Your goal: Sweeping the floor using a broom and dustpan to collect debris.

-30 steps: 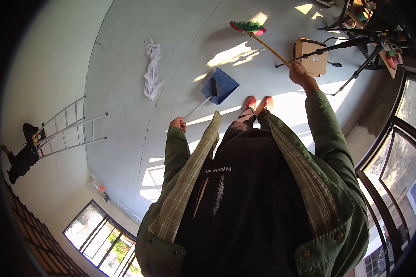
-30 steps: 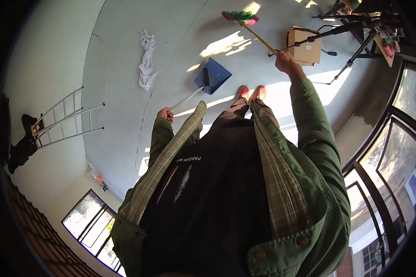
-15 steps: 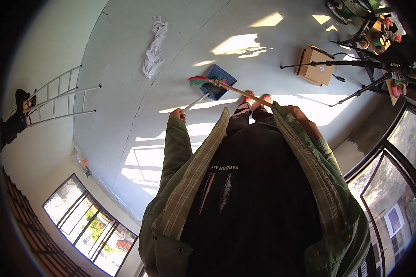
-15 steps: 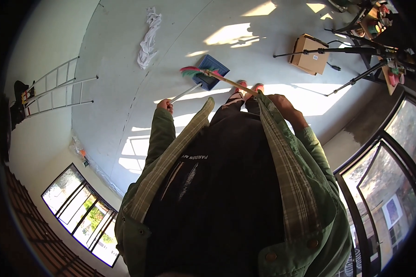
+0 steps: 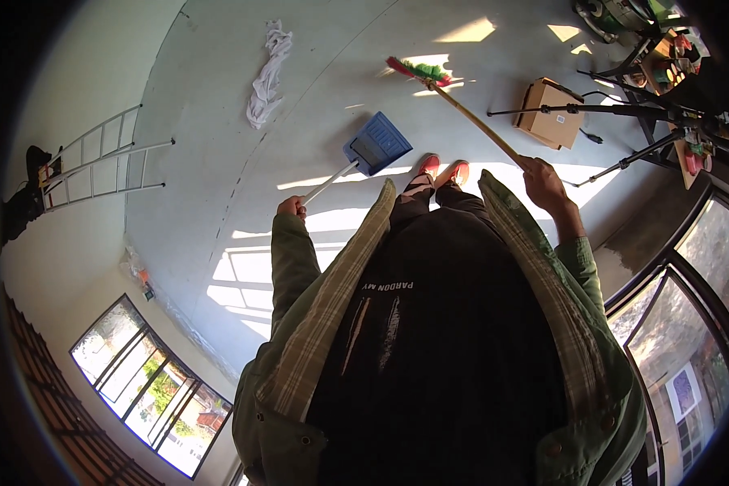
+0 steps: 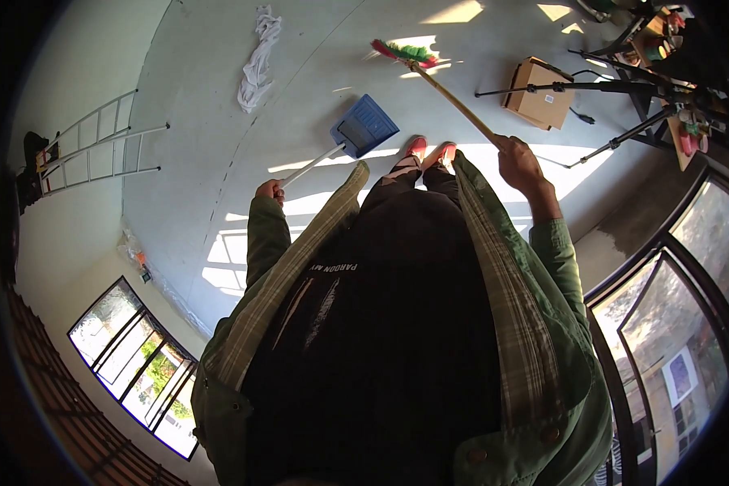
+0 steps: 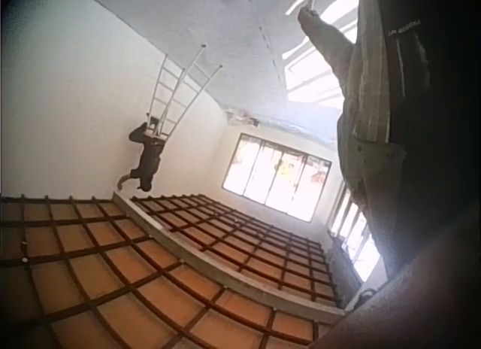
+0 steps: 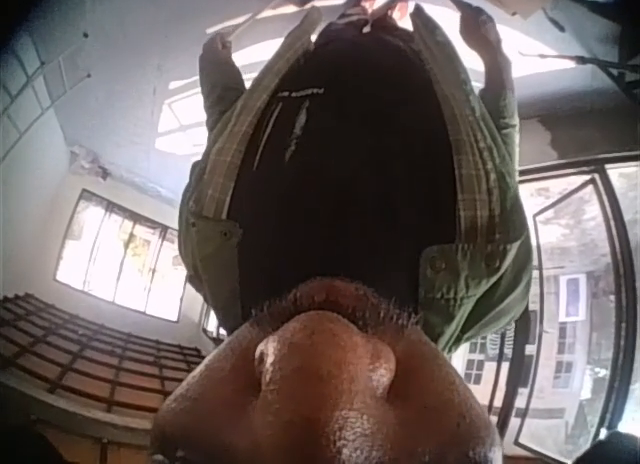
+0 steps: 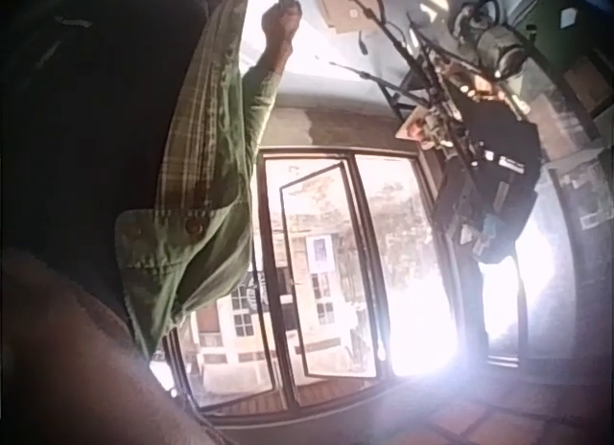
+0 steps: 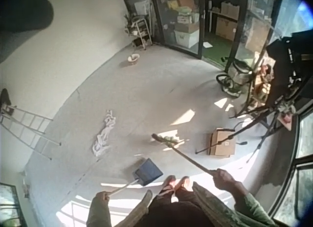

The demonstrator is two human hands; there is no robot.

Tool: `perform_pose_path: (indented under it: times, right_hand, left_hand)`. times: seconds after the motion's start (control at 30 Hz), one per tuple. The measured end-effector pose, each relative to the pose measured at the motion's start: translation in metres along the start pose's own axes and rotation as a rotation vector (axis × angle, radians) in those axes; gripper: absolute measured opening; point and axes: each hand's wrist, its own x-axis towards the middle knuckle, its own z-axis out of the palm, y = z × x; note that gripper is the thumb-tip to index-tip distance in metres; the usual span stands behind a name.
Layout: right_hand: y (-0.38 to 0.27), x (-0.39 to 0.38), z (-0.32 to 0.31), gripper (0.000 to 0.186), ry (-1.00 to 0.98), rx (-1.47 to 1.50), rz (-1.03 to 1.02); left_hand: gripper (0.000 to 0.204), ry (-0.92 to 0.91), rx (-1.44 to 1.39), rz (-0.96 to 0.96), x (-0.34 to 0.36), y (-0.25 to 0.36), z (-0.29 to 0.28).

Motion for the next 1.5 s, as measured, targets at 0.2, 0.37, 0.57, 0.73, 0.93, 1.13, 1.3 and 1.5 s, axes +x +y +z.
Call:
perform_pose_path:
  times: [0.2, 0.37, 0.57, 0.73, 0.93, 1.13, 1.3, 1.5]
  right_hand:
    - [0.068, -0.004, 0.110, 0.017, 0.218, -0.386, -0.458]
    - [0.048, -0.023, 0.137, 0.030, -0.165, 0.407, -0.263]
    - [-0.010, -0.034, 0.127, 0.031, -0.466, 0.557, -0.131]
    - [-0.057, -0.043, 0.095, 0.032, -0.617, 0.785, 0.019]
    - [-0.094, -0.029, 0.069, 0.030, -0.408, 0.456, -0.371]
    - [-0.076, 0.009, 0.128, 0.033, -0.148, -0.179, -0.448]
    - [-0.058, 0.021, 0.214, 0.032, -0.118, -0.226, -0.531]
    - [-0.074, -0.023, 0.263, 0.031, -0.561, 0.049, -0.041]
  left_hand:
    - [0.031, 0.033, -0.039, -0.013, -0.009, -0.046, -0.030]
    - [0.016, 0.138, -0.151, 0.061, -0.001, -0.108, -0.040]
    - [0.024, 0.156, -0.242, -0.023, 0.019, -0.168, -0.045]
    - [0.030, 0.064, -0.281, -0.084, 0.026, -0.203, -0.083]
    - [0.033, 0.054, -0.344, -0.129, 0.029, -0.237, -0.119]
    - [0.022, 0.083, -0.387, -0.093, 0.030, -0.273, -0.164]
    - [0.015, 0.095, -0.391, -0.056, 0.055, -0.290, -0.180]
    - [0.018, 0.119, -0.409, -0.055, 0.081, -0.293, -0.170]
